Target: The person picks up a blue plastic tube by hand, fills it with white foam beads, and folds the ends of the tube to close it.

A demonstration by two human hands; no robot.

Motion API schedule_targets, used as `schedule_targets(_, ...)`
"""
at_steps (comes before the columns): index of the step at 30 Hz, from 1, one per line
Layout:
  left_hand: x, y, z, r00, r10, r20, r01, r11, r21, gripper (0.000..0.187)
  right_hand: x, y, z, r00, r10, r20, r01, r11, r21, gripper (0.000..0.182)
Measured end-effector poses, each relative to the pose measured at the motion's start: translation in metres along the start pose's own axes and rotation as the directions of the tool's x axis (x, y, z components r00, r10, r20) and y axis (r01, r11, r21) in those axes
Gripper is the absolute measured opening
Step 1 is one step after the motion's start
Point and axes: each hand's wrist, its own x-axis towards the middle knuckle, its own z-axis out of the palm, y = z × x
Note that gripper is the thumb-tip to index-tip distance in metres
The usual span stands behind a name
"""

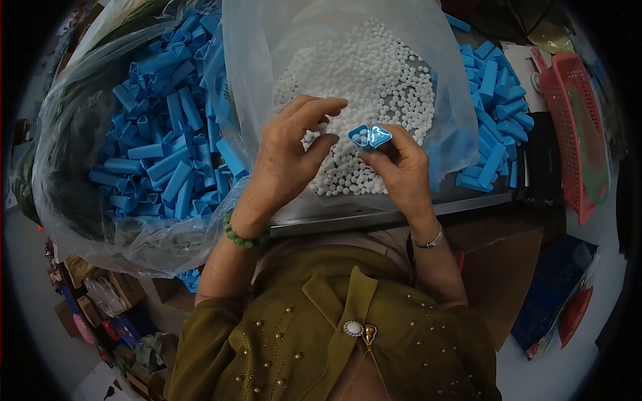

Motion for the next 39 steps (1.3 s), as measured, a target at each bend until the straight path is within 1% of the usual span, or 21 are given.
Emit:
schedule_targets(4, -0.009, -0.013, 0.009, 0.990, 0.141, 0.027, -0.139, 0.988, -0.064, 0.039, -0.004, -0.009, 0.002, 1.000, -0.024, 0.019, 0.023, 0.999, 0.031, 0.028)
schedule_targets(5, -0.015, -0.015, 0.015, 0.997, -0.020, 0.070, 0.045, 0.927, -0.372, 0.035, -0.005, -0.012, 0.004, 0.997, -0.017, 0.076, 0.007, 0.992, 0.129, 0.026)
schedule_targets(6, -0.019, -0.013, 0.019, 0.975, -0.157, 0.159, 0.222, 0.743, -0.631, 0.032, -0.005, -0.015, 0.004, 0.991, -0.017, 0.134, -0.014, 0.974, 0.225, 0.025)
schedule_targets(7, -0.021, -0.011, 0.021, 0.976, -0.156, 0.155, 0.219, 0.743, -0.632, 0.032, -0.004, -0.017, 0.003, 0.990, -0.019, 0.137, -0.013, 0.975, 0.223, 0.025)
schedule_targets(9, -0.024, -0.006, 0.023, 0.976, -0.183, 0.117, 0.208, 0.636, -0.743, 0.029, -0.003, -0.019, -0.001, 0.949, 0.122, 0.290, -0.274, 0.774, 0.571, 0.023)
schedule_targets(10, -0.026, -0.007, 0.023, 0.976, -0.184, 0.112, 0.206, 0.635, -0.745, 0.029, -0.002, -0.018, -0.002, 0.948, 0.123, 0.294, -0.276, 0.776, 0.568, 0.023)
schedule_targets(12, -0.029, -0.010, 0.025, 0.972, -0.195, 0.132, 0.227, 0.630, -0.742, 0.028, 0.000, -0.014, -0.003, 0.908, 0.112, 0.405, -0.382, 0.619, 0.686, 0.029)
schedule_targets(13, -0.030, -0.011, 0.025, 0.972, -0.196, 0.130, 0.226, 0.629, -0.744, 0.028, 0.002, -0.014, -0.003, 0.907, 0.113, 0.406, -0.383, 0.620, 0.684, 0.029)
schedule_targets(15, -0.031, -0.012, 0.025, 0.986, -0.120, 0.113, 0.165, 0.760, -0.628, 0.030, 0.004, -0.016, -0.001, 0.893, 0.068, 0.445, -0.398, 0.583, 0.709, 0.030)
schedule_targets(18, -0.031, -0.004, 0.026, 0.997, -0.053, 0.055, 0.074, 0.821, -0.566, 0.032, 0.002, -0.021, 0.003, 0.902, 0.145, 0.407, -0.407, 0.598, 0.690, 0.025)
schedule_targets(22, -0.034, 0.004, 0.028, 0.999, -0.038, -0.002, 0.032, 0.871, -0.491, 0.033, -0.006, -0.031, 0.007, 0.929, 0.130, 0.346, -0.343, 0.655, 0.674, 0.019)
schedule_targets(26, -0.036, 0.014, 0.020, 0.998, 0.061, 0.004, -0.059, 0.986, -0.159, 0.038, -0.014, -0.043, 0.010, 0.948, 0.142, 0.284, -0.300, 0.697, 0.652, 0.018)
schedule_targets(28, -0.038, 0.020, 0.011, 0.992, 0.119, 0.039, -0.104, 0.960, -0.260, 0.044, -0.014, -0.040, 0.004, 0.975, 0.000, 0.221, -0.120, 0.840, 0.530, 0.020)
schedule_targets(29, -0.038, 0.025, 0.003, 0.986, 0.162, -0.036, -0.165, 0.945, -0.283, 0.044, -0.016, -0.044, -0.002, 0.974, -0.060, 0.219, -0.073, 0.832, 0.550, 0.027)
schedule_targets(30, -0.039, 0.025, -0.012, 0.982, 0.156, -0.103, -0.173, 0.965, -0.194, 0.042, -0.016, -0.050, -0.010, 0.970, -0.117, 0.212, -0.026, 0.821, 0.570, 0.036)
schedule_targets(32, -0.045, 0.010, -0.053, 0.957, 0.139, -0.254, -0.144, 0.990, -0.001, 0.036, -0.008, -0.061, -0.037, 0.943, -0.329, 0.055, 0.228, 0.756, 0.613, 0.035)
schedule_targets(34, -0.052, -0.011, -0.093, 0.927, 0.097, -0.363, 0.080, 0.892, 0.445, 0.032, 0.000, -0.066, -0.091, 0.907, -0.405, -0.114, 0.419, 0.842, 0.340, 0.036)
schedule_targets(35, -0.059, -0.017, -0.108, 0.926, 0.102, -0.363, 0.077, 0.891, 0.448, 0.032, 0.008, -0.064, -0.115, 0.905, -0.410, -0.115, 0.424, 0.839, 0.341, 0.036)
schedule_targets(37, -0.069, -0.025, -0.130, 0.946, 0.017, -0.323, 0.251, 0.590, 0.767, 0.028, 0.024, -0.058, -0.154, 0.793, -0.439, -0.423, 0.434, 0.894, -0.112, 0.034)
schedule_targets(38, -0.075, -0.025, -0.134, 0.946, 0.015, -0.323, 0.252, 0.591, 0.766, 0.028, 0.034, -0.053, -0.165, 0.794, -0.438, -0.421, 0.433, 0.894, -0.113, 0.034)
schedule_targets(39, -0.081, -0.023, -0.136, 0.943, -0.115, -0.313, 0.324, 0.526, 0.786, 0.029, 0.048, -0.049, -0.172, 0.788, -0.440, -0.431, 0.436, 0.893, -0.115, 0.033)
